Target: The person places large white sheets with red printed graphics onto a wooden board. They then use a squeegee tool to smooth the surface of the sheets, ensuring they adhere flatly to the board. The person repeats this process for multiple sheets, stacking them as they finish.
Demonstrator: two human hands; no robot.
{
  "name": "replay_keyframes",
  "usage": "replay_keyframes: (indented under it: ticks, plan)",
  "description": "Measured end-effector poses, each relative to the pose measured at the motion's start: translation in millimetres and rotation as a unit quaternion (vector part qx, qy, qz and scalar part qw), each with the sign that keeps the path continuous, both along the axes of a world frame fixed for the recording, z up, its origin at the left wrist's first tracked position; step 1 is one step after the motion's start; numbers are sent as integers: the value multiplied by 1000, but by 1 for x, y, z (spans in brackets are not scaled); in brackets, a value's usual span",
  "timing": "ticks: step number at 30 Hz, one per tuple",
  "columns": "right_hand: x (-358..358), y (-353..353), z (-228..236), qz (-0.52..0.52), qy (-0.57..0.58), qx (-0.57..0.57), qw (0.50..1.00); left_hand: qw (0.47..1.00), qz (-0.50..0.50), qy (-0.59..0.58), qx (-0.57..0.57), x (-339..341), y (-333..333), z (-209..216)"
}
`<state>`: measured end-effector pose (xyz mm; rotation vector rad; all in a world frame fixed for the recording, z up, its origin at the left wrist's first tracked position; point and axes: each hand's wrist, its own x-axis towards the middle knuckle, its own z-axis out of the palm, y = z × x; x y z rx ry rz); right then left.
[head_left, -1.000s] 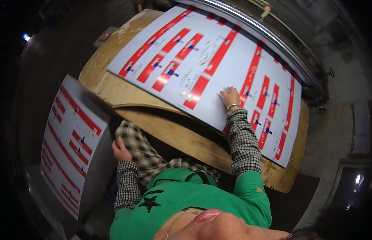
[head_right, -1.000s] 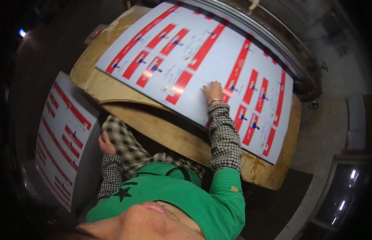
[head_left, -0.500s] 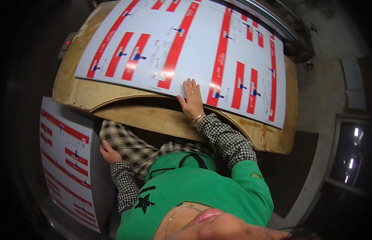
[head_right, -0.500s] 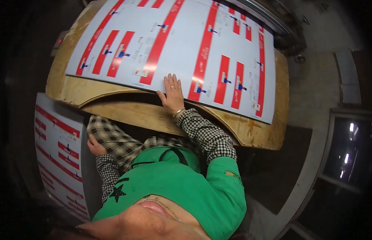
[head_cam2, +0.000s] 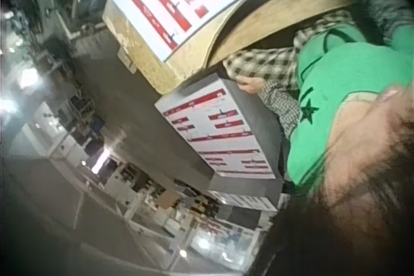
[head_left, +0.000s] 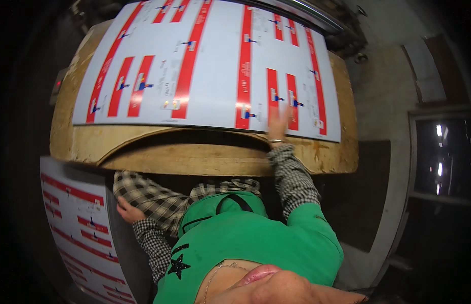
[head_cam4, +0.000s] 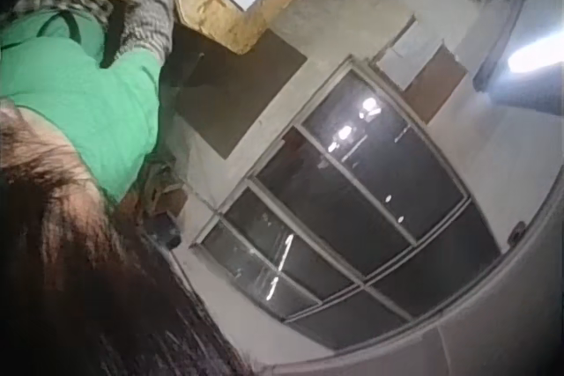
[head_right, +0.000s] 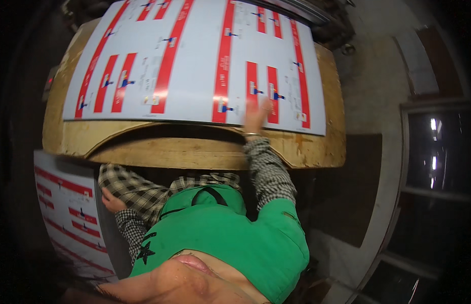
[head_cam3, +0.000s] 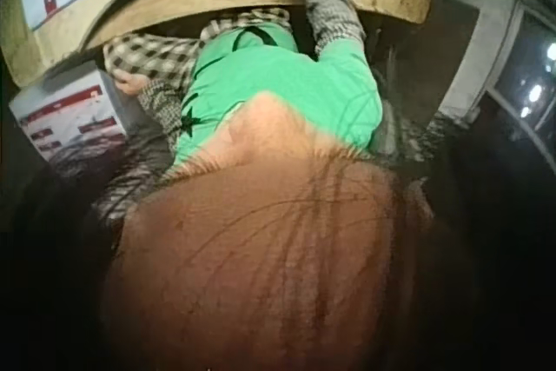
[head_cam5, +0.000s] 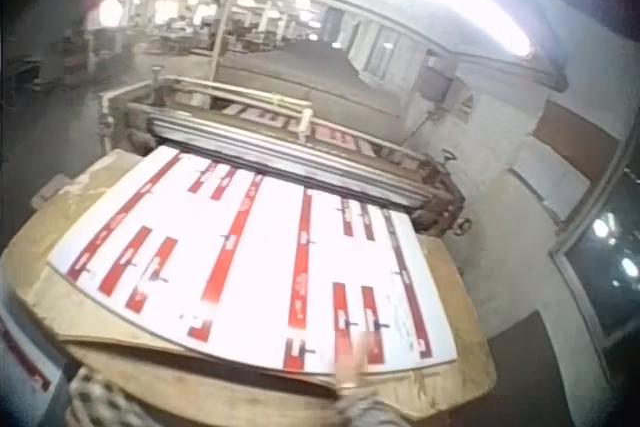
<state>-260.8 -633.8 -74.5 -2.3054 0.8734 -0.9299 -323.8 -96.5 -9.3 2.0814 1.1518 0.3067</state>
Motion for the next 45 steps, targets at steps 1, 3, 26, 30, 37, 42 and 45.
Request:
replay_keyframes:
  ticks: [1,3,26,30,37,42,45]
  plan:
    - [10,20,-7,128,-41,139,981,1000,-6,-4,-2,2,-1,1]
    - [31,79,21,295,97,9,951,1000,4,-17,-11,-3,1,0]
    - [80,119,135,496,124,-30,859,1000,0,20,-9,-2,-4,6]
    - [69,121,91,518,209,-9,830,1000,16,21,-9,-2,-6,6]
    - [76,124,82,494,281,-13,823,999,21,24,-9,-6,-6,10]
    - [139,98,52,433,262,19,862,1000,20,24,3,-8,-4,1]
    - [182,96,68,313,320,39,893,999,29,23,13,-3,-8,4]
